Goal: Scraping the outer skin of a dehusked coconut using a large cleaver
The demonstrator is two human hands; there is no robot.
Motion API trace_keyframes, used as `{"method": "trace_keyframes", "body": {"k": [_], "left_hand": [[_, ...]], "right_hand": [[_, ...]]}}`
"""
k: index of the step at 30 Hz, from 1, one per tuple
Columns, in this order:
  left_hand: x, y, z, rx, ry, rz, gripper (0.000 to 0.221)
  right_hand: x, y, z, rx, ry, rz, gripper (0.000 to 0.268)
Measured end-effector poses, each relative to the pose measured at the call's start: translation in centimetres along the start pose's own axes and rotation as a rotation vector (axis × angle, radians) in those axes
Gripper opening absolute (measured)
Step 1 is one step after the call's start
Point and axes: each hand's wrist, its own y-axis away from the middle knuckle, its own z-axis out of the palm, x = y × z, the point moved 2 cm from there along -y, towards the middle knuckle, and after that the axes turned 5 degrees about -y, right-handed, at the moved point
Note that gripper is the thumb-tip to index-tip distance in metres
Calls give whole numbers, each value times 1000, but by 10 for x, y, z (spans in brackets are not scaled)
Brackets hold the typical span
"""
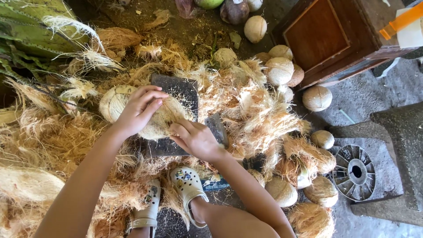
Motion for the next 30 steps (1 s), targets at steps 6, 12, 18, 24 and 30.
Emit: {"method": "trace_keyframes", "body": {"k": [6, 12, 18, 24, 30], "left_hand": [[-5, -1, 4, 16, 8, 4, 28], [-7, 0, 6, 15, 1, -6, 27], [-6, 0, 6, 21, 14, 2, 26], [-8, -3, 7, 48, 9, 4, 28], [-7, 0, 7, 36, 8, 14, 29]], "right_hand": [[6, 3, 9, -17, 11, 4, 20], [5, -5, 2, -30, -16, -20, 12], [7, -2, 5, -81, -39, -23, 12], [-5, -1, -10, 124, 37, 18, 19], [6, 24, 27, 237, 79, -55, 20]]}}
